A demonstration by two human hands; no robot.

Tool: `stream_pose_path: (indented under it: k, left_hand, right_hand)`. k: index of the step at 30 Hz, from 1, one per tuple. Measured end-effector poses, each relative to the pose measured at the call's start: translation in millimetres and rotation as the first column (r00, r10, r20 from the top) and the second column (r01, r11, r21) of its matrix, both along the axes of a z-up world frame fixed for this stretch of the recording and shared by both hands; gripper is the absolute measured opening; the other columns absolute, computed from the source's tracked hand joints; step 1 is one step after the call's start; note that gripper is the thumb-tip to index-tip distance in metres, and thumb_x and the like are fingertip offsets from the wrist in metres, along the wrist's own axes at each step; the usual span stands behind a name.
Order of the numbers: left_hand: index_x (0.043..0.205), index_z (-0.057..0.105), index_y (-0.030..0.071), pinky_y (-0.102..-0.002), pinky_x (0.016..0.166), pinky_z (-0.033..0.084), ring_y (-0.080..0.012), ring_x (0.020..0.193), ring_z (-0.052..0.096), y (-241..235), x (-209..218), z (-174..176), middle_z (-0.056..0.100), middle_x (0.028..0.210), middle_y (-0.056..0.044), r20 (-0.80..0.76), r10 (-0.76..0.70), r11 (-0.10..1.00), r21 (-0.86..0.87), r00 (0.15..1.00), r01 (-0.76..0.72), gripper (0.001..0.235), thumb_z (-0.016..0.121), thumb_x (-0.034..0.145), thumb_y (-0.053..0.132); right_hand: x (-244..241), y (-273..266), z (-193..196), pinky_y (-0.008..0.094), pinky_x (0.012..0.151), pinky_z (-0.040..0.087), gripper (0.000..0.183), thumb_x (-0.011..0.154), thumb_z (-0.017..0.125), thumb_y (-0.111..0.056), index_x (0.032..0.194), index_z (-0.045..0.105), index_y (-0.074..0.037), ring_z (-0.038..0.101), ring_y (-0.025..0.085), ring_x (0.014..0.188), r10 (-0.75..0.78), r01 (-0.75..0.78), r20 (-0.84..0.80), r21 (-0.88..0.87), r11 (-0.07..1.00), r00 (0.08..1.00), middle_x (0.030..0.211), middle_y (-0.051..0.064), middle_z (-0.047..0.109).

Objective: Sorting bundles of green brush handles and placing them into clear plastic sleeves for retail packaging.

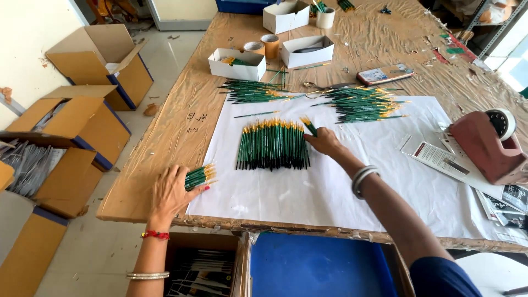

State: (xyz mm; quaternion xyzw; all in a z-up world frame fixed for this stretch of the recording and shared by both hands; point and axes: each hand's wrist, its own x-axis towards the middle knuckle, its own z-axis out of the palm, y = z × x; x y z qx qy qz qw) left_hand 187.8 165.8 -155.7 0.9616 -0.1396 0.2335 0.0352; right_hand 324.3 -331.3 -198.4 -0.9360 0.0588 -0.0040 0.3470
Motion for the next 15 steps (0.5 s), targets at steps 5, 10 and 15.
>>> stream_pose_path:
  k: [5,10,15]
  left_hand:
    - [0.109,0.073,0.011,-0.044,0.087,0.048,-0.0275,0.100,0.062,-0.4,-5.2,5.4,0.067,0.103,-0.009,0.056,-0.060,0.997,-0.046,0.997,0.063,0.073,0.069,0.070,0.073]
    - [0.109,0.073,0.012,-0.044,0.088,0.048,-0.0284,0.098,0.063,1.3,-4.9,5.9,0.068,0.101,-0.008,0.041,-0.096,0.992,-0.080,0.995,0.099,0.070,0.070,0.071,0.071]
    - [0.112,0.072,0.007,-0.045,0.088,0.048,-0.0294,0.099,0.063,-2.5,-14.1,7.2,0.069,0.105,-0.010,0.126,-0.141,0.985,-0.082,0.982,0.152,0.063,0.065,0.083,0.063]
  right_hand:
    - [61.5,22.5,-45.5,0.050,0.087,0.053,0.067,0.083,0.078,-0.057,0.102,0.071,0.007,0.065,0.044,0.104,-0.053,0.067,0.061,-0.262,0.963,0.997,0.107,0.032,0.068]
    - [37.1,18.7,-19.9,0.045,0.084,0.059,0.052,0.084,0.073,-0.040,0.101,0.071,0.009,0.074,0.037,0.092,-0.042,0.044,0.020,-0.128,0.991,0.999,0.098,0.030,0.073]
    - [-64.6,0.2,36.2,0.039,0.076,0.056,0.031,0.103,0.053,-0.028,0.096,0.060,0.001,0.066,0.023,0.081,-0.047,-0.028,0.166,0.420,0.907,0.985,0.086,0.012,0.067]
